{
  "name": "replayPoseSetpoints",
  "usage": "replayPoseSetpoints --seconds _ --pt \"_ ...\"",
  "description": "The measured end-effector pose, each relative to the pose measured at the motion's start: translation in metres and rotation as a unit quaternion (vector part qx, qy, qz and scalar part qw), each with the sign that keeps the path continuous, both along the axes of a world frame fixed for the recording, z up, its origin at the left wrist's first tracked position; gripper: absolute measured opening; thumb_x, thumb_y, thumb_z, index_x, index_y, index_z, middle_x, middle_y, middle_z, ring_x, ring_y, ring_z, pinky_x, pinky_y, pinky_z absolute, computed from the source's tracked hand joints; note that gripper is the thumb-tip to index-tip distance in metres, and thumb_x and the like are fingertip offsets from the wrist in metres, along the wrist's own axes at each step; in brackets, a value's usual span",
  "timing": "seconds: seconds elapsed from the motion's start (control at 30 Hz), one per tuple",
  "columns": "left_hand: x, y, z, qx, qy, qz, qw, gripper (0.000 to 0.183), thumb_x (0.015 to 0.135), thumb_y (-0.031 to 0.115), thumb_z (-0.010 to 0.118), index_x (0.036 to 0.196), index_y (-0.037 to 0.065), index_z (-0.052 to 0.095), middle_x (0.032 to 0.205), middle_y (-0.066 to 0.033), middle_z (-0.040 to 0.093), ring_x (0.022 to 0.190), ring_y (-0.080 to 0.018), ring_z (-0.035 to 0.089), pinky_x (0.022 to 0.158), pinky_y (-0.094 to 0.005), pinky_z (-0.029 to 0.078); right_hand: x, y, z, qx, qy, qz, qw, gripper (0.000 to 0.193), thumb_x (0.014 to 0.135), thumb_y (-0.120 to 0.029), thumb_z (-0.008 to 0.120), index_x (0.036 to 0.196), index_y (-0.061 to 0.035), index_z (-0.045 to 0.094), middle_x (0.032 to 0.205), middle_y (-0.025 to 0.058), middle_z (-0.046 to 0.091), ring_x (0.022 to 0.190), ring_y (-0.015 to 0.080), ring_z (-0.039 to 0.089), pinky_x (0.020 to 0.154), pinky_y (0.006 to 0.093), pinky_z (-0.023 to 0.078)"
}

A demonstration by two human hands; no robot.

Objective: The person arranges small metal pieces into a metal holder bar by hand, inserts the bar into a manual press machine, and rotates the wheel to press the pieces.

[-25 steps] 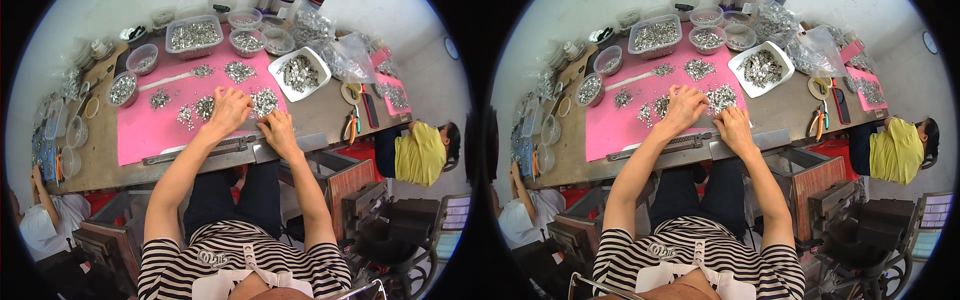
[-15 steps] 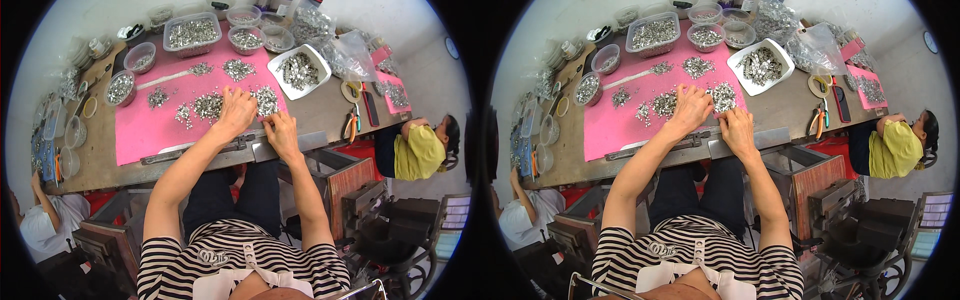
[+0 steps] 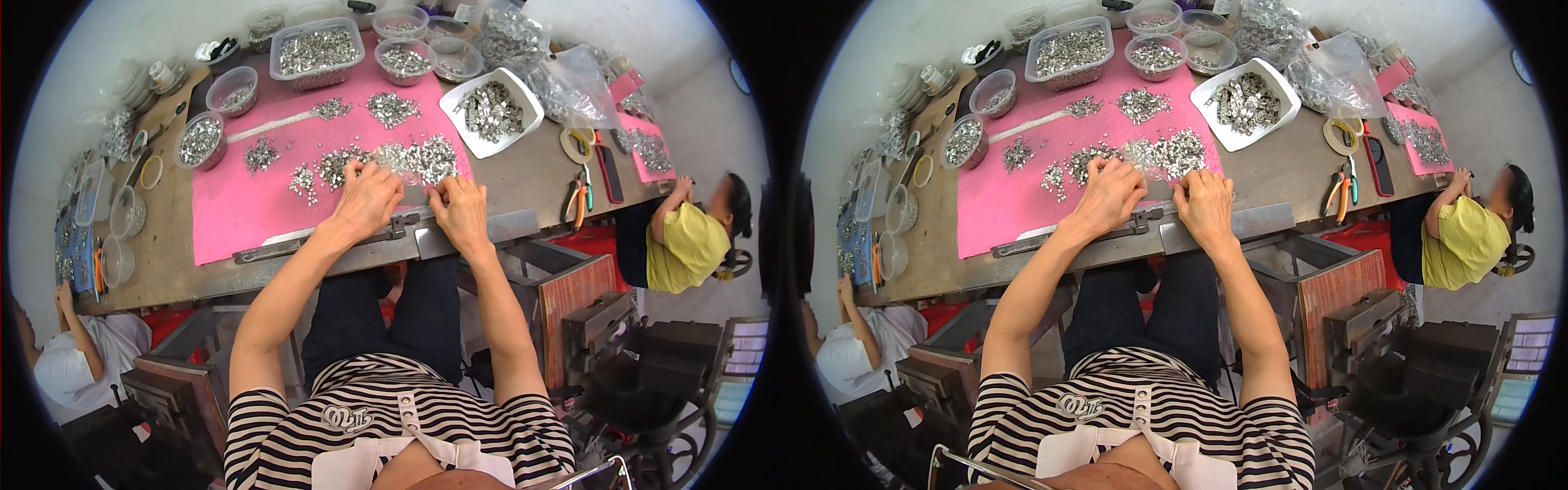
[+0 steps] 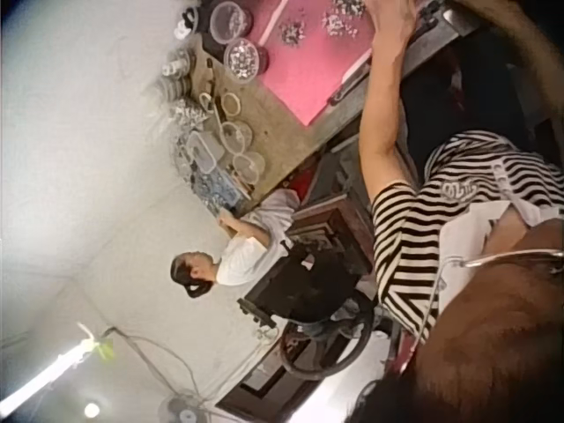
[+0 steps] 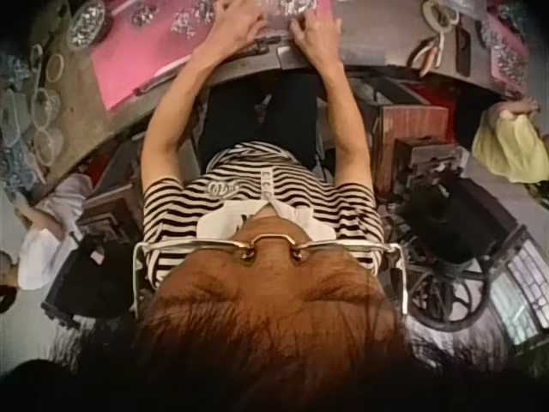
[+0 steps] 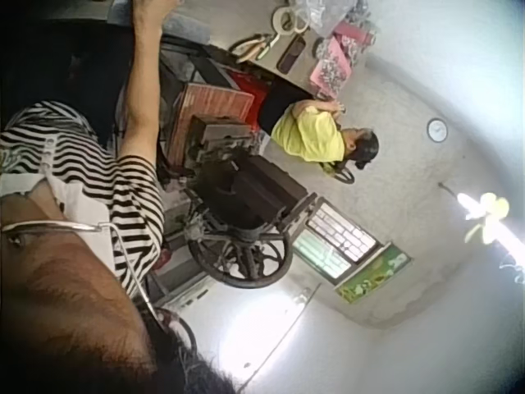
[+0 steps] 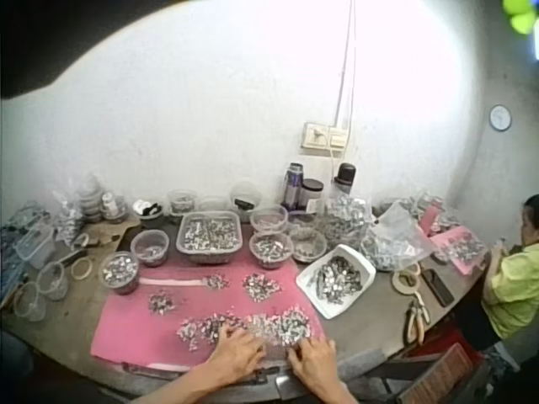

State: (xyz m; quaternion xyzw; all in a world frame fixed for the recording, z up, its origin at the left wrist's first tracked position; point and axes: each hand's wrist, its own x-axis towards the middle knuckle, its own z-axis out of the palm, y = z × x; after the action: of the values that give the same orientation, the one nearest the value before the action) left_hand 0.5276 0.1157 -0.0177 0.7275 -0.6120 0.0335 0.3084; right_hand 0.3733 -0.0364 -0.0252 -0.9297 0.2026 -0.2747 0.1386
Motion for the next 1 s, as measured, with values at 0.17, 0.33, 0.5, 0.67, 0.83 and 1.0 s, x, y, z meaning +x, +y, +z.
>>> replayPoseSetpoints --seconds 0.17,0.33,0.5,0.67,0.83,1.0 --pt "0.010 0.010 -0.001 -0.002 0.034 0.044 0.998 0.005 0.090 0.015 0.071 0.092 0.011 0.069 0.086 -0.0042 0.062 0.093 -0.0240 0.057 0.098 -0.0466 0.032 -0.004 -0.003 -0.002 -0.017 0.001 0.021 1.000 0.012 0.083 -0.012 0.074 0.087 -0.0064 0.064 0.084 0.0094 0.063 0.085 0.0293 0.060 0.080 0.0432 0.040" --pt "0.008 0.012 0.006 0.015 0.078 0.066 0.995 0.006 0.093 0.017 0.068 0.093 0.012 0.072 0.088 -0.0030 0.064 0.094 -0.0235 0.057 0.101 -0.0474 0.031 -0.006 -0.002 0.002 -0.013 -0.023 0.066 0.997 0.011 0.085 -0.007 0.072 0.090 -0.0054 0.062 0.086 0.0100 0.062 0.086 0.0295 0.060 0.079 0.0425 0.039" --pt "0.001 0.006 0.000 0.005 -0.002 0.026 1.000 0.006 0.089 0.017 0.073 0.093 0.013 0.073 0.091 -0.0019 0.065 0.096 -0.0223 0.057 0.102 -0.0479 0.031 -0.004 0.009 0.002 0.052 -0.063 0.119 0.990 0.011 0.085 -0.004 0.072 0.091 -0.0039 0.063 0.085 0.0091 0.060 0.084 0.0290 0.059 0.076 0.0414 0.039" --pt "0.000 0.008 0.001 0.015 -0.029 0.026 0.999 0.006 0.087 0.016 0.073 0.092 0.013 0.070 0.091 -0.0025 0.063 0.097 -0.0226 0.057 0.101 -0.0481 0.032 -0.019 0.005 -0.007 0.047 -0.068 0.082 0.993 0.010 0.085 -0.005 0.074 0.091 -0.0049 0.066 0.085 0.0083 0.060 0.082 0.0280 0.059 0.076 0.0407 0.039" --pt "-0.009 0.017 0.004 -0.021 -0.045 0.054 0.997 0.006 0.088 0.012 0.071 0.092 0.010 0.066 0.090 -0.0029 0.062 0.094 -0.0233 0.058 0.099 -0.0465 0.033 -0.020 0.005 -0.003 0.052 -0.091 0.085 0.991 0.006 0.085 -0.004 0.074 0.088 -0.0061 0.070 0.080 0.0063 0.059 0.075 0.0247 0.059 0.074 0.0385 0.041" --pt "-0.023 0.051 0.011 -0.067 0.044 0.089 0.993 0.006 0.089 0.005 0.067 0.093 0.007 0.063 0.088 -0.0040 0.060 0.088 -0.0240 0.059 0.094 -0.0426 0.036 -0.018 0.008 0.000 0.015 -0.062 0.067 0.996 0.010 0.081 -0.004 0.075 0.089 -0.0078 0.070 0.079 0.0060 0.058 0.075 0.0251 0.059 0.074 0.0391 0.041"
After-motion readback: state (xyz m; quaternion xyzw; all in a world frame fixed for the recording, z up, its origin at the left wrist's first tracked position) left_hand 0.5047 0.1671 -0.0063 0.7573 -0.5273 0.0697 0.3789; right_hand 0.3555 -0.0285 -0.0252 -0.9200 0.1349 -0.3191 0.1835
